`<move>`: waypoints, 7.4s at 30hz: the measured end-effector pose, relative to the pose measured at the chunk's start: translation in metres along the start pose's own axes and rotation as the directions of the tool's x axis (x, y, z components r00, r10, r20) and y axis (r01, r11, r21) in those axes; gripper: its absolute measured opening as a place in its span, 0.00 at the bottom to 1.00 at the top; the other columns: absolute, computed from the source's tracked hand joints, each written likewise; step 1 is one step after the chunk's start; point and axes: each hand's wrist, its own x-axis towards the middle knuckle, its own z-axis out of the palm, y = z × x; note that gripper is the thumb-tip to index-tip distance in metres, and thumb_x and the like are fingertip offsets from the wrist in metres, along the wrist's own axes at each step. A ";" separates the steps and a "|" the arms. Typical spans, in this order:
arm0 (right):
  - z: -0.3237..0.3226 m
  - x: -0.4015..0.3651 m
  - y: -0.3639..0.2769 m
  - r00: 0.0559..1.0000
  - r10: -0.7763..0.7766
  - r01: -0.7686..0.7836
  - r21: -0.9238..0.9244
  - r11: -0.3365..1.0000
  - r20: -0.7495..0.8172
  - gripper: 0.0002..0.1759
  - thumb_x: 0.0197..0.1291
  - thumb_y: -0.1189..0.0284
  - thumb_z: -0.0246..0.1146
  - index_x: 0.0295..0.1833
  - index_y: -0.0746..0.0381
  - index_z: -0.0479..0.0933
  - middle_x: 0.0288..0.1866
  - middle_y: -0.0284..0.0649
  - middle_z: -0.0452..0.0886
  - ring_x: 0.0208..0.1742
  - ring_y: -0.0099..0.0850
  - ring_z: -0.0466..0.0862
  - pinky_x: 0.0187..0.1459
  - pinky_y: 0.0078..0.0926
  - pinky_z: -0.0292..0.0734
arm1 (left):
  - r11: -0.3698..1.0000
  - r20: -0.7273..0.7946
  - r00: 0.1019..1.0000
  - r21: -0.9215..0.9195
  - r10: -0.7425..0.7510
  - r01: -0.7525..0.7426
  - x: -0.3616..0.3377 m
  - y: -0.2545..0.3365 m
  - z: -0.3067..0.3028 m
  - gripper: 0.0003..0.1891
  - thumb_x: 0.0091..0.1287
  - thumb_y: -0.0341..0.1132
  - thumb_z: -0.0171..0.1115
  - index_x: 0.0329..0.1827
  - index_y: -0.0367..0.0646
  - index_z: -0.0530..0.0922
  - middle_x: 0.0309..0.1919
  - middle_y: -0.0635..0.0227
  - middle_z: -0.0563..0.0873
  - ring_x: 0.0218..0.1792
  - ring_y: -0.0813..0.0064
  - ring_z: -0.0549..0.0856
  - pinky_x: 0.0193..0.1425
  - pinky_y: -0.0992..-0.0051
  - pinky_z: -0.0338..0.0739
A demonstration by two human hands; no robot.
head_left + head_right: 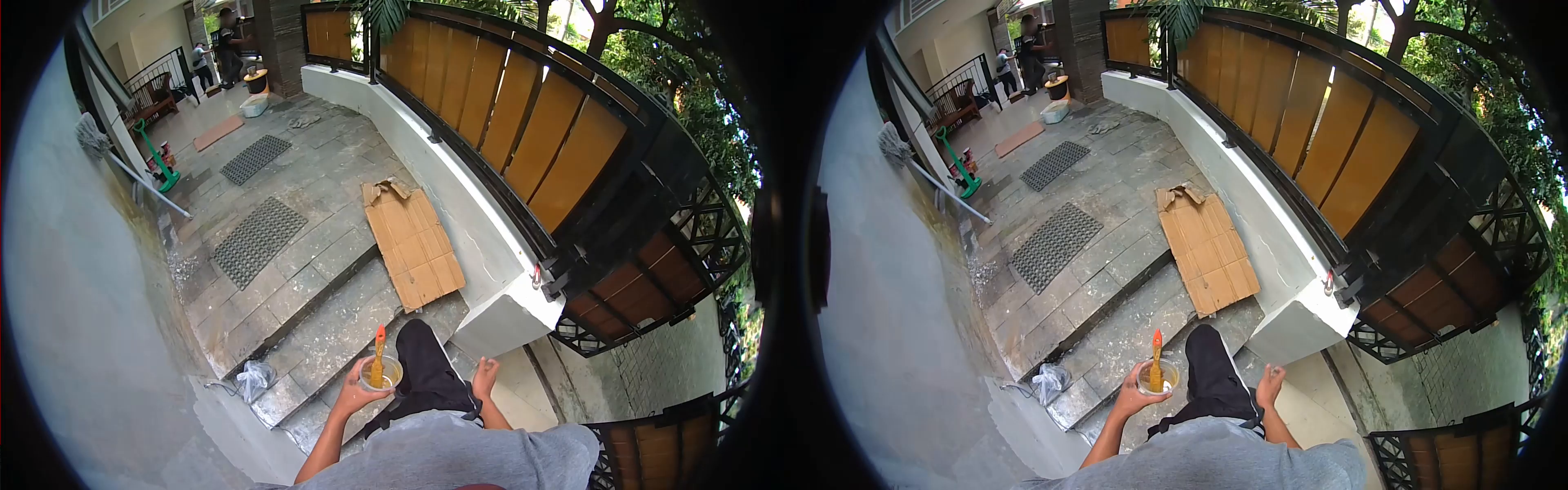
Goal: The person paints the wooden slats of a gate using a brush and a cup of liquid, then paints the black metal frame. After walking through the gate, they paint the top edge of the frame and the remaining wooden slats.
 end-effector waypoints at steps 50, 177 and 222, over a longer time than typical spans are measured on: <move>0.216 0.131 -0.975 -0.083 -0.564 0.516 0.519 0.681 0.822 0.15 0.69 0.62 0.66 0.53 0.61 0.83 0.60 0.43 0.80 0.64 0.37 0.78 0.66 0.36 0.70 | 0.974 0.043 0.989 -0.187 0.140 -0.130 0.538 0.343 -0.352 0.42 0.44 0.34 0.83 0.66 0.41 0.72 0.58 0.66 0.82 0.61 0.73 0.80 0.69 0.69 0.72; 0.309 0.630 -1.285 0.282 0.245 0.158 0.297 0.942 -0.928 0.17 0.74 0.67 0.61 0.38 0.71 0.82 0.22 0.35 0.80 0.20 0.13 0.69 0.22 0.13 0.56 | 0.833 0.799 0.251 -0.487 0.547 -0.264 1.494 0.638 -0.219 0.51 0.35 0.35 0.88 0.65 0.36 0.67 0.54 0.58 0.82 0.54 0.67 0.85 0.62 0.68 0.79; 0.217 0.604 -1.275 0.381 -0.194 -0.338 -0.331 0.881 -0.904 0.18 0.67 0.67 0.67 0.26 0.66 0.80 0.17 0.42 0.79 0.17 0.26 0.78 0.24 0.27 0.70 | 0.809 0.765 0.292 -0.477 0.575 -0.343 1.486 0.638 -0.250 0.51 0.36 0.32 0.88 0.65 0.37 0.66 0.53 0.58 0.83 0.54 0.67 0.85 0.61 0.68 0.79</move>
